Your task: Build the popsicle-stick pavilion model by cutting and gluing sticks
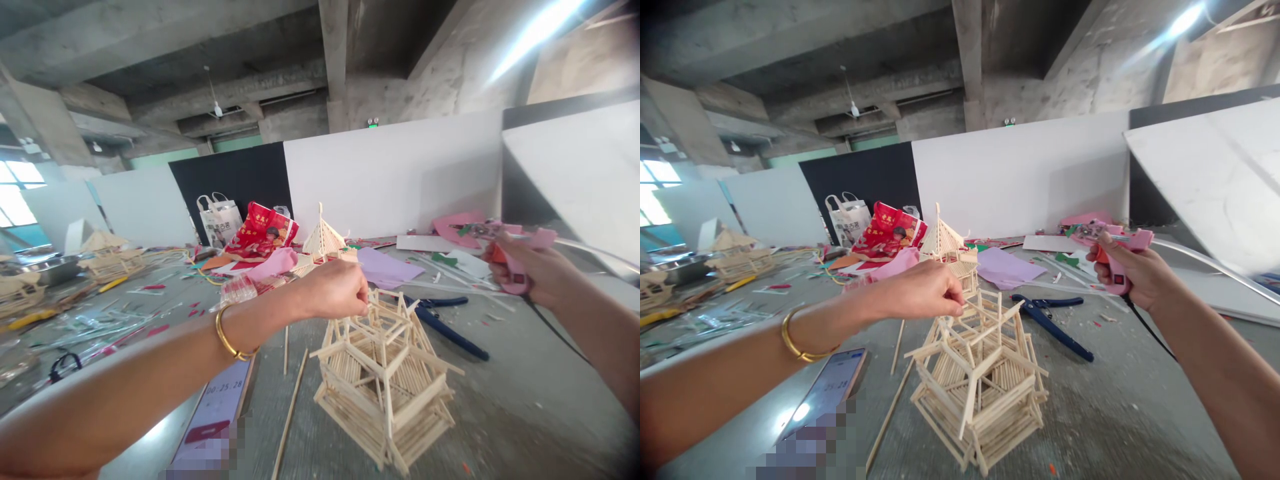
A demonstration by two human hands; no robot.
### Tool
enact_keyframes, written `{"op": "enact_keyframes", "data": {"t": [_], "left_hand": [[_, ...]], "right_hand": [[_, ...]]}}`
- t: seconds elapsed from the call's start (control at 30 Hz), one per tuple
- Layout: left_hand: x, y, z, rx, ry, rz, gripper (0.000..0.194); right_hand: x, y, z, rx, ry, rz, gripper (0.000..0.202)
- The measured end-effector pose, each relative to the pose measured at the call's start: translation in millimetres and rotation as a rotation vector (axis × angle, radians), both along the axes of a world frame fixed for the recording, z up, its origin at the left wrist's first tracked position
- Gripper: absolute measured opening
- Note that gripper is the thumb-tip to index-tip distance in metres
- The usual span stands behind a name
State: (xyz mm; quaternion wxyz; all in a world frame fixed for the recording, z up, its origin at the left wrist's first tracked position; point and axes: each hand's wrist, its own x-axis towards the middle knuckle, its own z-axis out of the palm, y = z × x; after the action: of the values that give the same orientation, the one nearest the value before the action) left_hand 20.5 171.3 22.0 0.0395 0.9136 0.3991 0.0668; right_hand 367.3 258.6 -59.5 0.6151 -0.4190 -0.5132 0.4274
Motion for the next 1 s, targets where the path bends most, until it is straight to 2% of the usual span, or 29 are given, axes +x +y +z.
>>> {"op": "enact_keyframes", "data": {"t": [0.7, 1.0], "left_hand": [[-1.8, 1.9, -0.9, -0.026, -0.008, -0.013, 0.022], [-2.1, -0.6, -0.6, -0.061, -0.023, 0.019, 0.022]], "right_hand": [[-0.7, -3.3, 3.0, 0.001, 0.004, 0.003, 0.036], [-1.4, -2.7, 2.5, 0.009, -0.009, 0.007, 0.037]]}}
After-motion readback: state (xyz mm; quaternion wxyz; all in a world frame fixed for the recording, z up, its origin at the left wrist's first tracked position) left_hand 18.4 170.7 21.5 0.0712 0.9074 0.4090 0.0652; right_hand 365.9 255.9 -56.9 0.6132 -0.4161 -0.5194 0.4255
